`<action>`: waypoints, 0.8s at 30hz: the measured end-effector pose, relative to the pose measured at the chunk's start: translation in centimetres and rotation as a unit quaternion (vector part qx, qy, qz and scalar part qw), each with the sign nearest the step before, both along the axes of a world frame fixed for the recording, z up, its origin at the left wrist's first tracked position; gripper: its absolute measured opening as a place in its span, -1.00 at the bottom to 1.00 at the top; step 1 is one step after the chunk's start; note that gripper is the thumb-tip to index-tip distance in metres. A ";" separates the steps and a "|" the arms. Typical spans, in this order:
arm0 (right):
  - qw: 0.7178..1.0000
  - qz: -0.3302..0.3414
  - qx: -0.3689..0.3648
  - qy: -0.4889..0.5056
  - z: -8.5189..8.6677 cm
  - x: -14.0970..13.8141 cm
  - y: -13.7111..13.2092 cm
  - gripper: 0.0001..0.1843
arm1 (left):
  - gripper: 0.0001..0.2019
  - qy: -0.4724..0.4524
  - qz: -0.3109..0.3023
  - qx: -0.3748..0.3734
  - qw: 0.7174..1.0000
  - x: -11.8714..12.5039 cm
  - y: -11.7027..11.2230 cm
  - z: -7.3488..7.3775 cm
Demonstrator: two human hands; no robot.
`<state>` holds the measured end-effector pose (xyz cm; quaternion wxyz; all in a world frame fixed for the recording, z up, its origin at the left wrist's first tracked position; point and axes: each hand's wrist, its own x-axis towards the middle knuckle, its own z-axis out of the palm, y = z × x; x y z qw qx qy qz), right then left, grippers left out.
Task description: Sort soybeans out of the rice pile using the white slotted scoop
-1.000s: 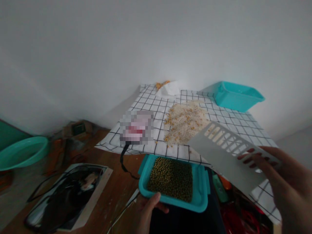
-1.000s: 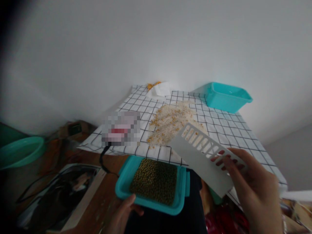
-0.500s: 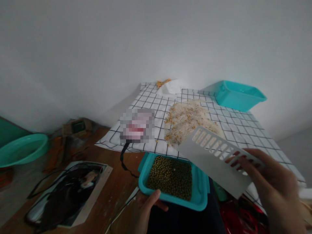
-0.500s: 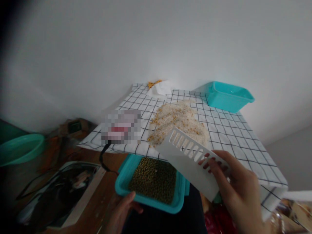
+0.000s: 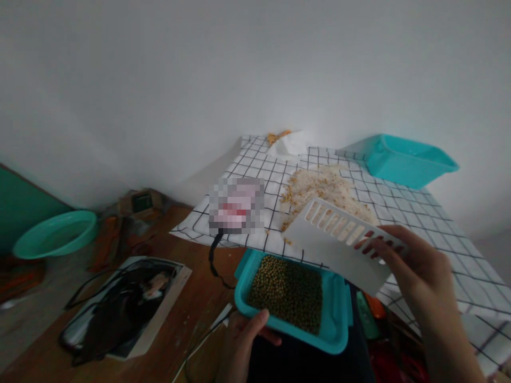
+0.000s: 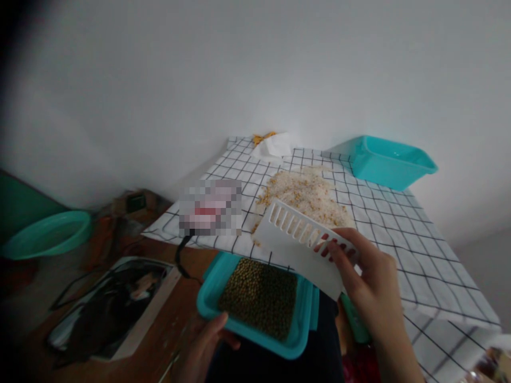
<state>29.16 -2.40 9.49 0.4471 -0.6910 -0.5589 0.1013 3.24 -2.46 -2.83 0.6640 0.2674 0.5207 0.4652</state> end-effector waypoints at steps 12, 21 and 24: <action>1.000 0.009 0.015 -0.010 0.4 -0.5 0.0 -0.76 | -0.82 -0.015 0.046 0.013 0.999 0.4 0.2 0.7; 1.000 -0.017 0.016 0.010 -0.1 -0.1 -0.2 -0.73 | -0.78 -0.011 0.027 0.018 0.999 0.3 0.0 0.9; 1.000 -0.015 0.014 0.002 -0.1 0.0 -0.2 -0.72 | -0.74 -0.006 0.013 0.027 1.000 0.4 -0.2 0.8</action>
